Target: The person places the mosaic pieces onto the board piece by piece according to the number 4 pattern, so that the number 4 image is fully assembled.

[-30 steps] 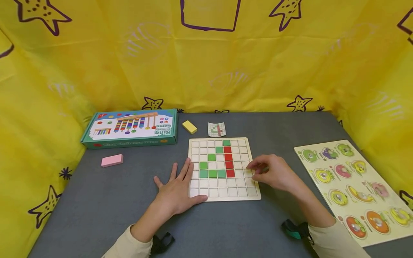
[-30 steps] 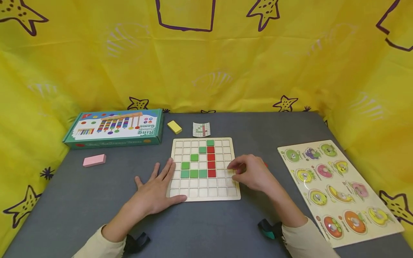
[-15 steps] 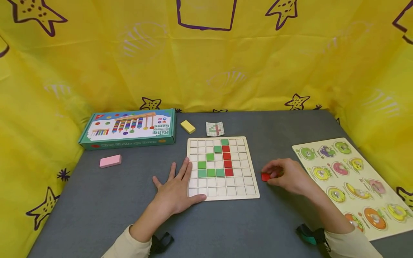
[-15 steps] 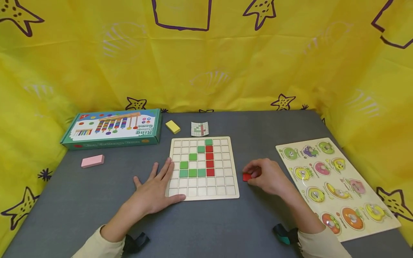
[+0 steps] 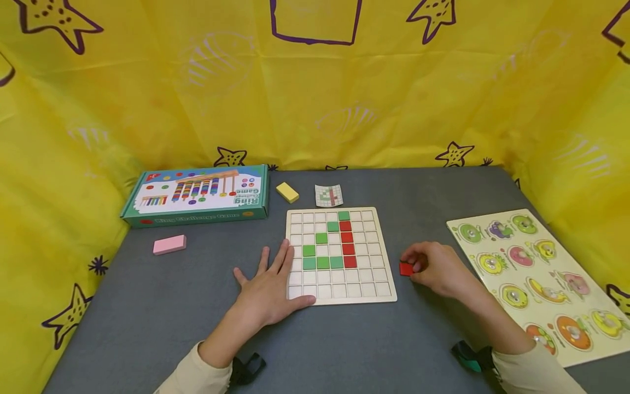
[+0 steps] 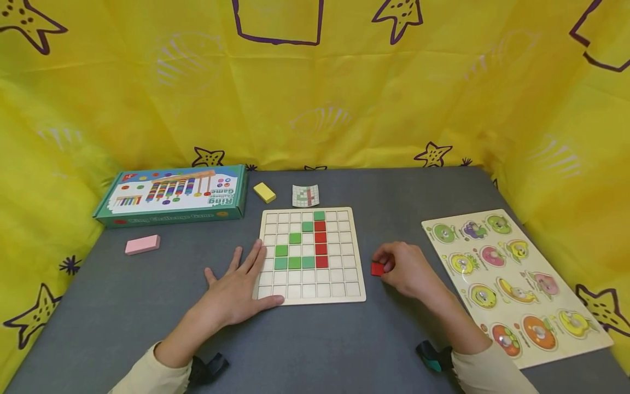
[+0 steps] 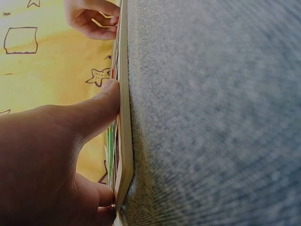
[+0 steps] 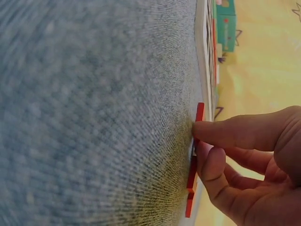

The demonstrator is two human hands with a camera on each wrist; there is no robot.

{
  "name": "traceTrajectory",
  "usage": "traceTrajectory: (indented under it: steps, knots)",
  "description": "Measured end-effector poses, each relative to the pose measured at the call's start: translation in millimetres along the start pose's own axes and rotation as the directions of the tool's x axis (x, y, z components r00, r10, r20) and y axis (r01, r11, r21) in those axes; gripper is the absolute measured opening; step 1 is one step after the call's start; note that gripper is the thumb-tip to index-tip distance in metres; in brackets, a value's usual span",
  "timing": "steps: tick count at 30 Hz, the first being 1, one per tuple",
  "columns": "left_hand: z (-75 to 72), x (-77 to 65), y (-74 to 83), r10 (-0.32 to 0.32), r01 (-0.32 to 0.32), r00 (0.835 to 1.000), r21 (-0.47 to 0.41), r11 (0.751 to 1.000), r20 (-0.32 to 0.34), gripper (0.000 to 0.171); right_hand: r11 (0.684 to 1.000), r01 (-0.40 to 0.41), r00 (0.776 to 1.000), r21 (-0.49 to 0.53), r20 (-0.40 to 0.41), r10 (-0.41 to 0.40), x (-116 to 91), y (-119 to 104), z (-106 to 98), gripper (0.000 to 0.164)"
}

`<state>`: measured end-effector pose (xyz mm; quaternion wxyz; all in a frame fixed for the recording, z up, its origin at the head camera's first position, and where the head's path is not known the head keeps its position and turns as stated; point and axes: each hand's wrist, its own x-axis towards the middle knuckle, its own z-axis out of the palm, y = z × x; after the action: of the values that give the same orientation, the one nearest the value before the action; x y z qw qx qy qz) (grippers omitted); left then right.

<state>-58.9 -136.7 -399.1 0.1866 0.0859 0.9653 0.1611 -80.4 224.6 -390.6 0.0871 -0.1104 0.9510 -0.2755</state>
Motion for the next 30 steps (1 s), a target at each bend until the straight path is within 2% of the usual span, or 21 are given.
traceTrajectory:
  steps: [6,12,30]
  knots:
    - [1.4,-0.4,0.1,-0.003,0.003,1.000,0.003,1.000,0.010,0.115,1.000,-0.015,1.000,-0.005,0.017,0.015,-0.6,-1.8,-0.1,0.027]
    - [1.0,-0.8,-0.2,-0.001,0.001,1.000,0.009,1.000,0.009,0.115,1.000,0.006,1.000,0.003,-0.008,-0.006,-0.2,-2.1,-4.5,0.027]
    - [1.5,2.7,0.1,-0.013,0.013,1.000,0.005,1.000,0.027,0.116,0.992,0.049,0.999,0.119,0.001,-0.050,11.6,-26.5,-1.3,0.022]
